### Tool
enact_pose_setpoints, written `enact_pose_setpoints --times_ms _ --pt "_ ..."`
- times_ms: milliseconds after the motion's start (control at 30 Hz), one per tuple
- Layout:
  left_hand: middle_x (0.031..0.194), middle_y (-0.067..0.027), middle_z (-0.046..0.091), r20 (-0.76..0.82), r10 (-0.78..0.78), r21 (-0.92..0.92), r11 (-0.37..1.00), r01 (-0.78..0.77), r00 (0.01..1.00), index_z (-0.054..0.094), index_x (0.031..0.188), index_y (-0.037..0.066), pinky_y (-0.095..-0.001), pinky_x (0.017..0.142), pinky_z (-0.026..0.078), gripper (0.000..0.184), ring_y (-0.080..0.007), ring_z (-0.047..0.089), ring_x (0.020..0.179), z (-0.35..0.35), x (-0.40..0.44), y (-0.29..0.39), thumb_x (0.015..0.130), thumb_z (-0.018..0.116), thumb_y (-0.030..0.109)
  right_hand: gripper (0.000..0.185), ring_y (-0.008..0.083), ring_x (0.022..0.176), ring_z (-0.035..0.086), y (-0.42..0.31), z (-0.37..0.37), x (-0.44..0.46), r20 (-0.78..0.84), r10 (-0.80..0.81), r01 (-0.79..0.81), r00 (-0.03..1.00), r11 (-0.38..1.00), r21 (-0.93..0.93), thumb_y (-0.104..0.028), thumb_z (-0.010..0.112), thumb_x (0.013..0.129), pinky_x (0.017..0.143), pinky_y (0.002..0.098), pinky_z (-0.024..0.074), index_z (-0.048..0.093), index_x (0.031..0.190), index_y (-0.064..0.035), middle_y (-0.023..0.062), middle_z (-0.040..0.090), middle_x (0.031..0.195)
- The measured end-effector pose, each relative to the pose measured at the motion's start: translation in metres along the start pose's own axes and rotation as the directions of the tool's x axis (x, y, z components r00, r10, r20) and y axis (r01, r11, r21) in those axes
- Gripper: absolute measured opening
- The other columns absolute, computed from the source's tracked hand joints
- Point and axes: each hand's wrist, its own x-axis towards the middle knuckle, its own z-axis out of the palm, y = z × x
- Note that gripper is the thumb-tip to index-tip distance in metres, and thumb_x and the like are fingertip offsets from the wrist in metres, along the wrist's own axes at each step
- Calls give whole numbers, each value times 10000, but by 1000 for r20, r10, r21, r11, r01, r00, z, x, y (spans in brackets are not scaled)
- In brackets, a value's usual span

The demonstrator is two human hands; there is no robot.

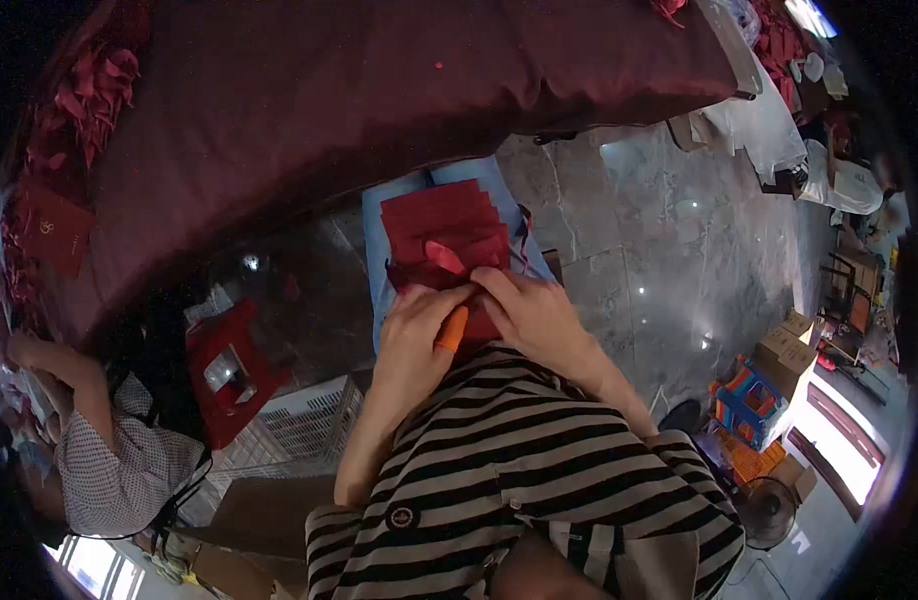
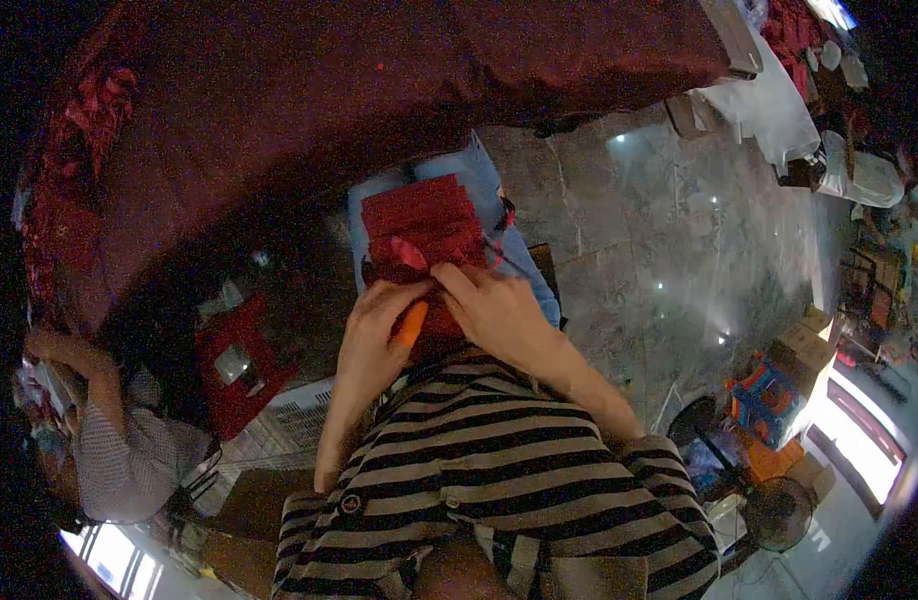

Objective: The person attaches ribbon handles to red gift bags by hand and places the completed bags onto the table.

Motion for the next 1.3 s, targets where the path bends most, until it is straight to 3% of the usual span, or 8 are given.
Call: enact_pose_setpoints --times_ms 100,200,300,533,833,933,1233,1300 --pt "1094 -156 634 25 -25 -80 996 27 999 616 1187 49 -360 848 462 266 -291 607 942 -10 -3 -2 948 523 119 343 343 723 637 -3 1 -1 96 30 -31 995 1000 3 -123 683 821 583 418 503 530 1124 -76 144 646 832" --pt "978 -176 667 166 -203 -135 965 226 965 635 1131 35 -381 821 473 257 -360 603 911 -24 10 -14 900 558 120 322 294 656 624 3 15 -4 -13 -183 183 983 983 7 -111 701 807 534 382 486 550 1086 -55 109 623 766" --pt "993 -176 672 230 -7 -43 999 17 973 638 1100 9 -381 816 480 248 -341 632 921 -19 29 -36 893 577 132 279 207 575 570 11 22 -12 -97 -392 376 915 914 -152 -160 680 837 476 338 466 569 1070 -52 57 570 709" --pt "950 -168 679 179 -36 -284 955 86 983 658 1034 -9 -361 802 483 225 -314 643 879 -17 42 -27 858 619 126 264 203 583 585 20 31 -8 -257 -315 305 914 949 -77 -153 688 840 457 318 466 568 1051 -50 63 585 718" --pt "904 -159 669 93 -13 -242 970 35 996 638 954 -24 -364 767 484 165 -333 645 872 -8 36 -20 822 629 73 221 226 563 599 11 22 -6 -220 -171 172 960 985 -13 -151 675 850 444 333 456 543 1007 -67 68 592 708" --pt "916 -158 667 13 -4 -243 970 7 1000 641 955 -16 -355 771 484 158 -337 643 871 -1 36 -20 829 632 78 212 232 558 592 6 7 -4 -69 -93 78 993 977 -197 -168 672 846 438 338 447 532 980 -83 72 577 693" --pt "898 -52 644 190 40 -439 897 48 981 611 956 -19 -314 767 492 104 -144 610 838 -7 45 -35 868 623 34 267 258 536 592 5 1 0 -64 -140 132 988 985 -115 -243 711 816 461 370 441 533 960 -107 84 581 696" --pt "917 -48 616 191 -108 -758 615 216 976 568 971 1 -287 701 481 93 -158 634 802 -5 47 -34 882 543 -10 331 297 548 589 8 -15 0 105 -91 96 990 994 -46 -264 717 820 486 391 447 517 1027 -101 93 606 734"
